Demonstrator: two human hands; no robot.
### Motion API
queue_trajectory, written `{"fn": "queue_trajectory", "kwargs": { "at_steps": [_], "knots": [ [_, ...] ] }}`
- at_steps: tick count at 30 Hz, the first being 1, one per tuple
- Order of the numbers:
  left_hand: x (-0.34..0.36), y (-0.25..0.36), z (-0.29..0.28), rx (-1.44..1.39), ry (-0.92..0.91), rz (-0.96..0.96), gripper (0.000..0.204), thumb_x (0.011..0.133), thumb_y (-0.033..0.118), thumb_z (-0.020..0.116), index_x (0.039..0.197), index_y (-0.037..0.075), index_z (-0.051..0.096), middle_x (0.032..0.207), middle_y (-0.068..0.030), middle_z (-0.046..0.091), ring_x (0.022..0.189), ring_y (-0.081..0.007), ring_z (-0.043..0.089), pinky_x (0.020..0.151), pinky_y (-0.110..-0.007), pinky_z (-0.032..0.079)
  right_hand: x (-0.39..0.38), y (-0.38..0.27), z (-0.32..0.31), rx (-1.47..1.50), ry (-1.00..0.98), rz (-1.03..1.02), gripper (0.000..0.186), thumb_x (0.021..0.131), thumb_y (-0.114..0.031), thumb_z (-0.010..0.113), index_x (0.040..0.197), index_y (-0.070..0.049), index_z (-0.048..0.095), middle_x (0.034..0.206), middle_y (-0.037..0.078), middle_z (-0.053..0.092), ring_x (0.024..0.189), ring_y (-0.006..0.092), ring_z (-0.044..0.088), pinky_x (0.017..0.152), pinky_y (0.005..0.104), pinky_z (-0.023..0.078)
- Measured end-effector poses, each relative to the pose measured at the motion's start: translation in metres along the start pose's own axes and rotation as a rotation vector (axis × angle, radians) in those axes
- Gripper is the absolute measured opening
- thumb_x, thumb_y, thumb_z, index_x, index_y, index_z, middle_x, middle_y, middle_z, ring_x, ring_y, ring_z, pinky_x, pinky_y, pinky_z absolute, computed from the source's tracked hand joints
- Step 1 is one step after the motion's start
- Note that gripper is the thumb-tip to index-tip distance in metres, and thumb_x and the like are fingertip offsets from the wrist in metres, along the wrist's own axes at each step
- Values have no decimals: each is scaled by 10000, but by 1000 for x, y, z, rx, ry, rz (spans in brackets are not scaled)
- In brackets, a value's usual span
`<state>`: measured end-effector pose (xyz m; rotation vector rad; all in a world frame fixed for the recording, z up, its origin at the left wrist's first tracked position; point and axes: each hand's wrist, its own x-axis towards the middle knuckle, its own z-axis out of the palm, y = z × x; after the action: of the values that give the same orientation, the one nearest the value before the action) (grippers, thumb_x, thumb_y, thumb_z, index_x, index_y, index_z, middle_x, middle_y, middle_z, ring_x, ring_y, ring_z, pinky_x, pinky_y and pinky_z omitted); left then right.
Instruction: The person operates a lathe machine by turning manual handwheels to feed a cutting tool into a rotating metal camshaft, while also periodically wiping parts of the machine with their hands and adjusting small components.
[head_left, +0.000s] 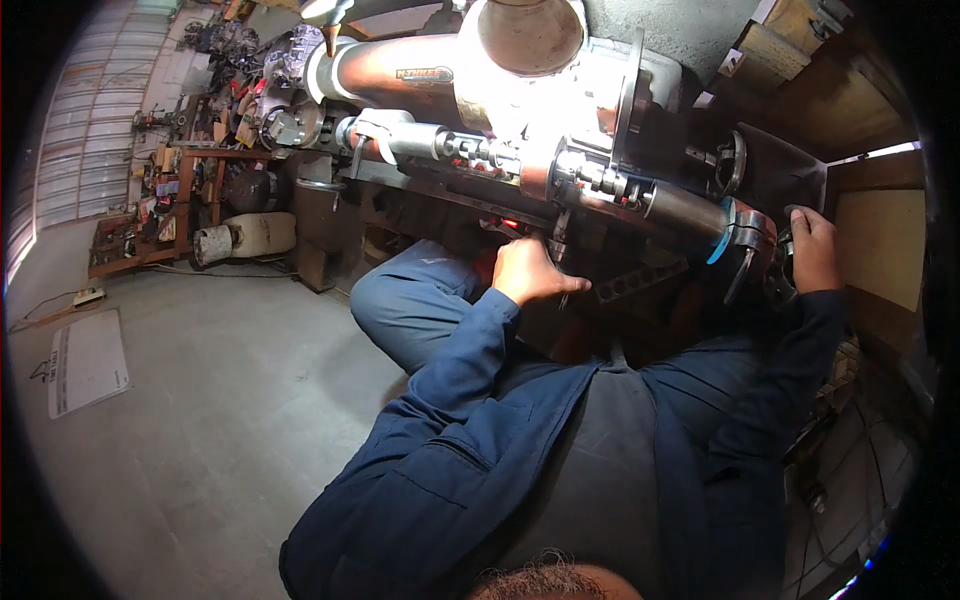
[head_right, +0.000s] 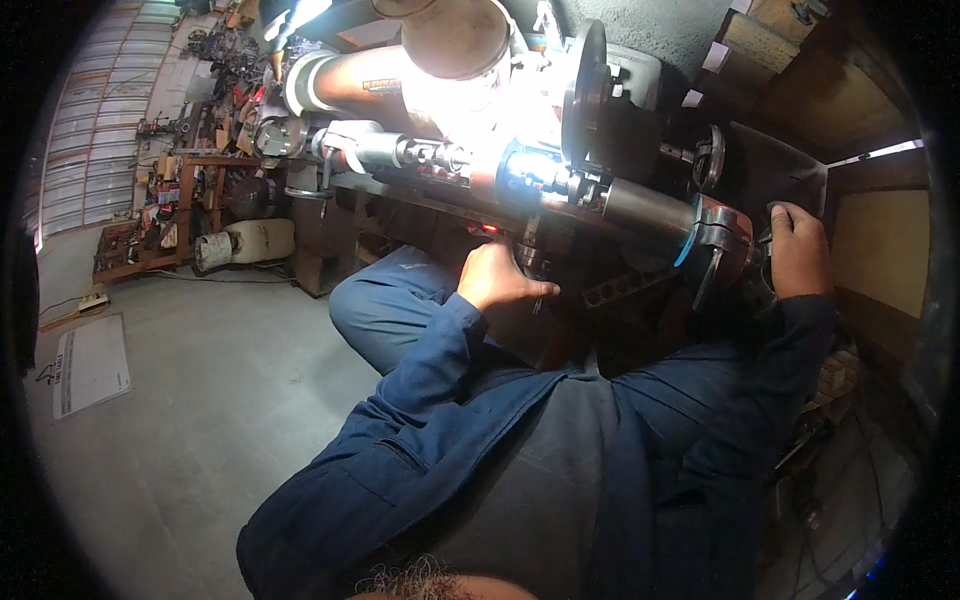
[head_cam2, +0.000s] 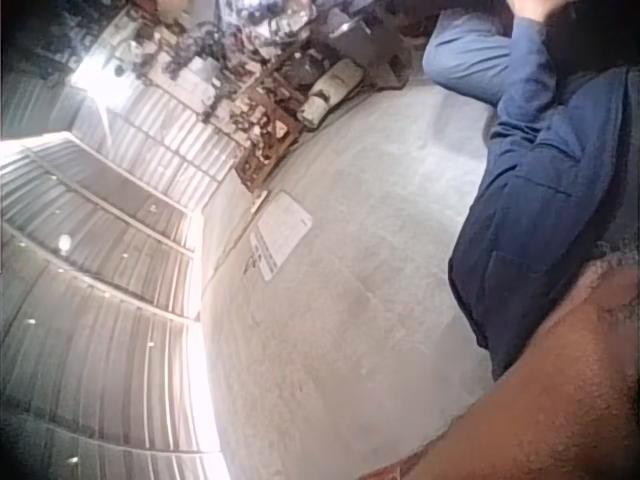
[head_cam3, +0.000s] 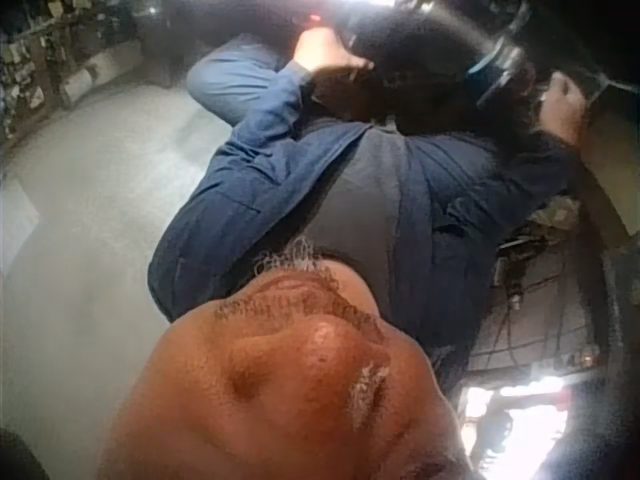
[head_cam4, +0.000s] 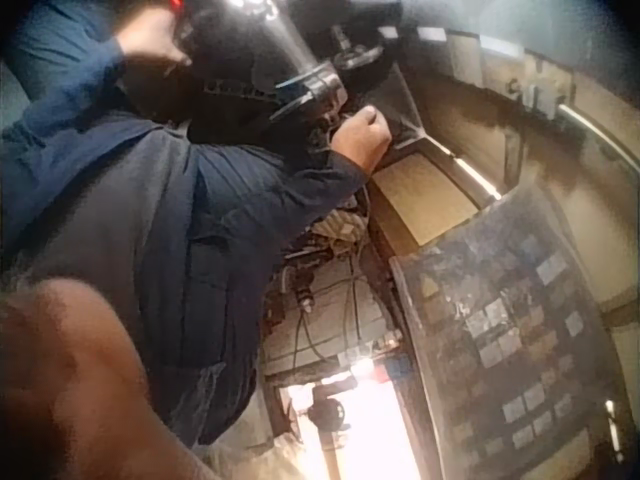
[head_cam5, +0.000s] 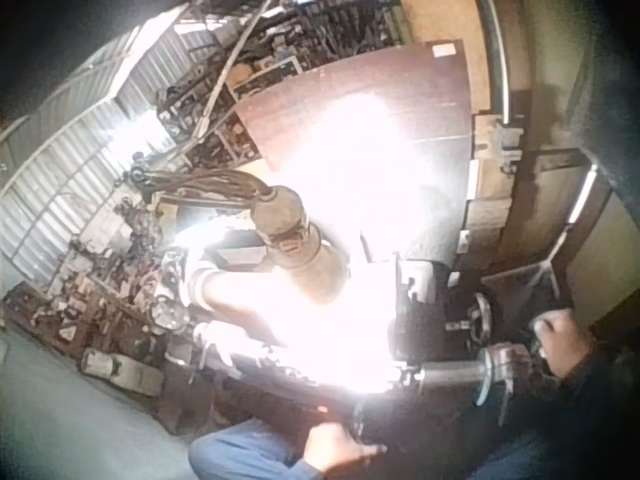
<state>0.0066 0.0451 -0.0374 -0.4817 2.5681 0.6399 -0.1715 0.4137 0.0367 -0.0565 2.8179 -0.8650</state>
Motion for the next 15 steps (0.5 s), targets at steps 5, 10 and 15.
{"fn": "queue_trajectory", "kwargs": {
  "at_steps": [5,10,15],
  "knots": [
    [0,3,-3,-17,-34,-22,843,512,590,856,1042,-34,654,977,-226,702,939,-346,689,878,-393,535,-2,0,0,5,18,-6,368,962,-269,527,1107,43,660,1087,242,671,1038,371,637,897,399,477],
    [1,2,-2,-3,-75,-34,893,513,580,862,1110,-38,620,1011,-229,697,970,-351,680,904,-401,522,-1,1,0,9,10,-2,369,962,-270,529,1106,44,660,1086,244,671,1038,378,636,899,401,477],
    [-1,1,-1,-25,-19,-7,891,512,589,860,1103,-36,626,1016,-230,695,977,-357,677,904,-401,520,-1,1,0,9,11,-7,372,962,-269,530,1105,49,659,1086,244,671,1041,383,634,901,401,476]
  ]
}}
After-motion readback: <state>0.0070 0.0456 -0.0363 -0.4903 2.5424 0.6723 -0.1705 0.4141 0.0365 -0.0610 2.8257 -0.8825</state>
